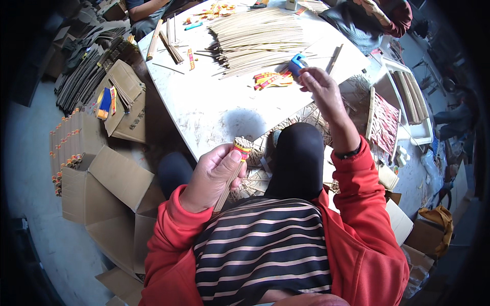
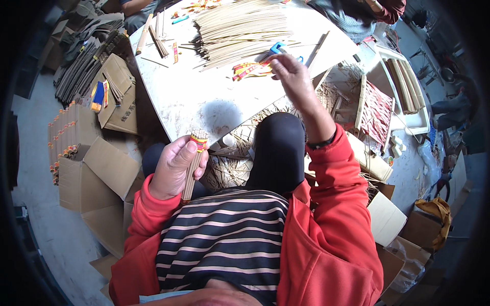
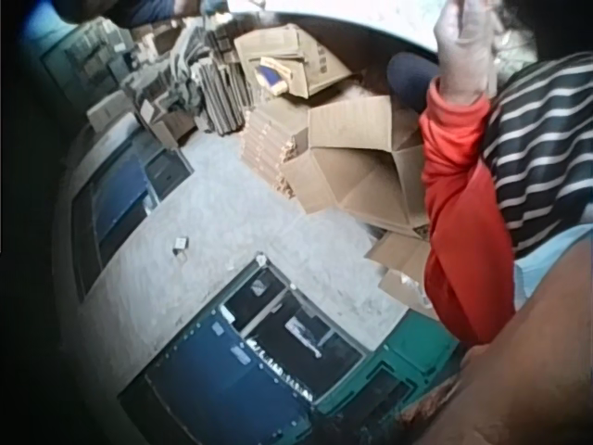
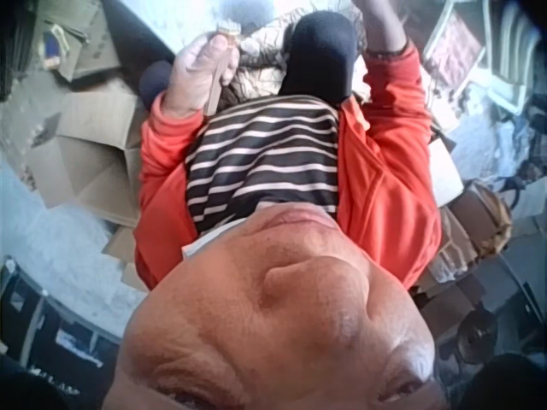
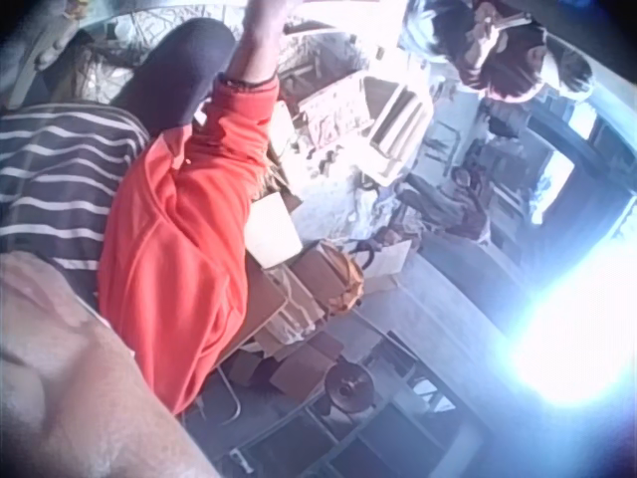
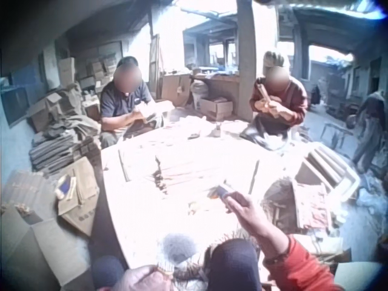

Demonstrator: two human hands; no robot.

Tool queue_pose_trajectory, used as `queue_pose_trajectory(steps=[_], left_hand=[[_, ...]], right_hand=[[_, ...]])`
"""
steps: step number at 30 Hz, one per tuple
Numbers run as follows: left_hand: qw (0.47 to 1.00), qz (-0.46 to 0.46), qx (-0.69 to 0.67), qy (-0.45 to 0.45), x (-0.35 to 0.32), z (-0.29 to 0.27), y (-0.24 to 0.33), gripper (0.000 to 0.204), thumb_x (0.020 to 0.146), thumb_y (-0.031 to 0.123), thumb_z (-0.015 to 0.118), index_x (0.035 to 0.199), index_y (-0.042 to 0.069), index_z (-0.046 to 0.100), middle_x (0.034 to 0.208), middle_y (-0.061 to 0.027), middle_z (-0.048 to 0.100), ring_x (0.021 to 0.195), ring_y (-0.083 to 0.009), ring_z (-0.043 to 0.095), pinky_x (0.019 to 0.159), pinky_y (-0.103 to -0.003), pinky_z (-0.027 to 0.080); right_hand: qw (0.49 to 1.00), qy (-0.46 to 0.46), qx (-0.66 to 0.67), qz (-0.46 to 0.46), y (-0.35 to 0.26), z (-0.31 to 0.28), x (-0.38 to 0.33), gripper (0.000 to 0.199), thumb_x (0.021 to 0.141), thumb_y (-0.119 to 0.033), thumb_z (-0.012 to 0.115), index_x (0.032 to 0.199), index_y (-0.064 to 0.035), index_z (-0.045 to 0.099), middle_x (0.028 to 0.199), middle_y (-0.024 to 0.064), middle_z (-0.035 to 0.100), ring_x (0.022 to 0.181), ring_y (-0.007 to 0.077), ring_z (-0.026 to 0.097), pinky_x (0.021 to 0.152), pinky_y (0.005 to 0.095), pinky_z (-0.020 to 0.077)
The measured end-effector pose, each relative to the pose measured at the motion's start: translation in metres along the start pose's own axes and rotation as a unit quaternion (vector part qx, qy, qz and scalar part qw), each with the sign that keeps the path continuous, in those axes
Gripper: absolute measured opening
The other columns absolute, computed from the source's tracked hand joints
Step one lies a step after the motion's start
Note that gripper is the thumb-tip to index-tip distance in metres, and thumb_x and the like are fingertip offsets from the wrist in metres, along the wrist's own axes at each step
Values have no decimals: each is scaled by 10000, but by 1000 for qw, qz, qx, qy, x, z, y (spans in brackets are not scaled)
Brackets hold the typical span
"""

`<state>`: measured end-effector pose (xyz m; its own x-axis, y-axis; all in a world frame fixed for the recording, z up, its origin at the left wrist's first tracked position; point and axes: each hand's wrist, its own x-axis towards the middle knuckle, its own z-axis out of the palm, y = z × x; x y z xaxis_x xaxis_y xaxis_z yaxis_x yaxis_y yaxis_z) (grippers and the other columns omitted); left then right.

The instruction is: The person gathers thin wooden sticks and wraps a red and yellow paper band around them to form bundles. They use scissors to cut the band and a stapler to secure it, repeating the process to create multiple finished bundles.

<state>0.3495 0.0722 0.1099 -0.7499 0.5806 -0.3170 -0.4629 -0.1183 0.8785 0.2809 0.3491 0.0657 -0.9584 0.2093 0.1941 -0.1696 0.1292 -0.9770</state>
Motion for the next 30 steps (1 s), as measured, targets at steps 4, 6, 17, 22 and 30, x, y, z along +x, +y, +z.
queue_pose_trajectory(steps=[4, 6, 17, 22, 30], left_hand=[[1000, -1, -2, -20, 5, -1, -2, 360, 842, 341, 509, 950, -2, 486, 692, -53, 509, 526, -70, 449, 475, -178, 376], [1000, -2, 0, -17, 4, 0, -3, 363, 843, 343, 507, 951, -4, 487, 693, -54, 509, 527, -71, 449, 477, -178, 377], [1000, -12, -8, -26, 6, -1, -4, 306, 865, 293, 483, 936, -5, 488, 701, -22, 505, 549, -48, 449, 509, -162, 378], [1000, -11, -14, -22, 6, 0, -2, 308, 863, 299, 486, 922, -3, 489, 705, -27, 505, 561, -52, 449, 517, -170, 381], [1000, -3, -7, -29, 8, -2, -5, 294, 870, 291, 474, 909, 0, 487, 704, -30, 508, 558, -56, 454, 512, -172, 381]], right_hand=[[953, 86, -279, 74, 74, -81, 76, 262, 828, -170, 467, 975, 31, 549, 874, 142, 595, 842, 187, 565, 714, 289, 442], [907, 43, -401, 116, 97, -90, 99, 304, 815, -265, 480, 901, 7, 583, 751, 158, 594, 728, 190, 579, 627, 296, 445], [913, -67, -298, 270, 70, -87, 112, 341, 774, -273, 581, 977, 2, 574, 823, 103, 577, 611, 187, 559, 510, 283, 486], [899, -90, -270, 333, 58, -83, 125, 366, 734, -164, 622, 991, 80, 527, 938, 165, 556, 666, 257, 584, 541, 320, 521], [948, -57, -53, 310, 91, -104, 115, 295, 761, -98, 583, 994, 78, 533, 963, 155, 560, 785, 245, 568, 706, 355, 482]])
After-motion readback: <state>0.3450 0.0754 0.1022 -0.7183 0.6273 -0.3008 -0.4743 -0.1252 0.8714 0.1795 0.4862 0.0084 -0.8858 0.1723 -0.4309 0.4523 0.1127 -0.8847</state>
